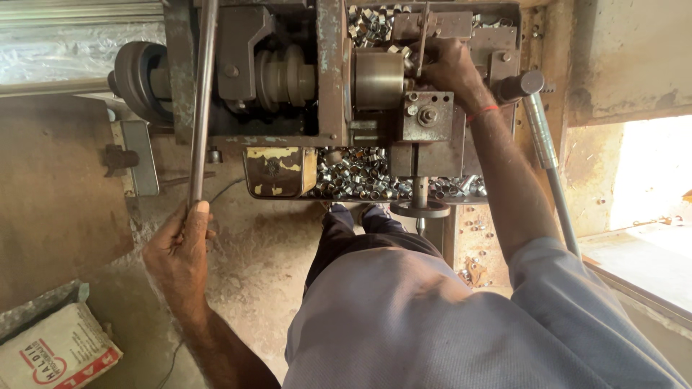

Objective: The person operates a metalworking machine by turning a handwheel with their right hand while holding a long metal rod with their left hand. Metal shavings accumulate on the machine bed as the process continues.

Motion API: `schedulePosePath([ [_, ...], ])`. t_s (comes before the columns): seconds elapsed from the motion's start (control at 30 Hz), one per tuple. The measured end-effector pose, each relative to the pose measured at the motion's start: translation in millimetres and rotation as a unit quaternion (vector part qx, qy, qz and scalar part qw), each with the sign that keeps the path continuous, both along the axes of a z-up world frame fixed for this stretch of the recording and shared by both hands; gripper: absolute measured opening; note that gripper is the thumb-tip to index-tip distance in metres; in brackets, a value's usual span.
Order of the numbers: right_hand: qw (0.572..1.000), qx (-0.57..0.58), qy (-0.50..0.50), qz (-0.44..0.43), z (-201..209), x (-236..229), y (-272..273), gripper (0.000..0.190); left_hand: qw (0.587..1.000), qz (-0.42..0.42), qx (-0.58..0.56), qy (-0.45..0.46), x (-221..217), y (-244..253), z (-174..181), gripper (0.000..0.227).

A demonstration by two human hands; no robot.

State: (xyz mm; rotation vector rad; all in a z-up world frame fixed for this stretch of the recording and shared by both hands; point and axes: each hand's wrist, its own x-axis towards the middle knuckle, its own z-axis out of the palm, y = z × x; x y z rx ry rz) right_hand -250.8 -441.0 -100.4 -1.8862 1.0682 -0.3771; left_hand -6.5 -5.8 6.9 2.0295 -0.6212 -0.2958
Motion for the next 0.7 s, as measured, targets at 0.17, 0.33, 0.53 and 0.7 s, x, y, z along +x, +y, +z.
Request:
schedulePosePath([
  [0.17, 0.993, 0.068, -0.087, -0.029, -1.0, -14.2, -2.0, 0.027, 1.000, 0.009, 0.009, 0.012, -0.3, -1.4, 0.9, 0.032],
  [0.33, 0.996, 0.070, -0.034, -0.040, -12.4, -8.9, -8.5, 0.026, 0.999, 0.024, 0.035, 0.008, -2.5, -2.4, 5.2, 0.033],
  [0.53, 0.989, 0.127, -0.071, -0.008, -2.7, -1.0, -2.1, 0.037, 0.998, 0.027, 0.050, 0.011, -2.4, -2.6, 5.6, 0.034],
  [0.7, 0.935, 0.132, -0.252, -0.210, 6.3, -15.2, 22.8, 0.033, 1.000, 0.008, 0.023, -0.002, -0.5, -1.7, 3.7, 0.036],
])
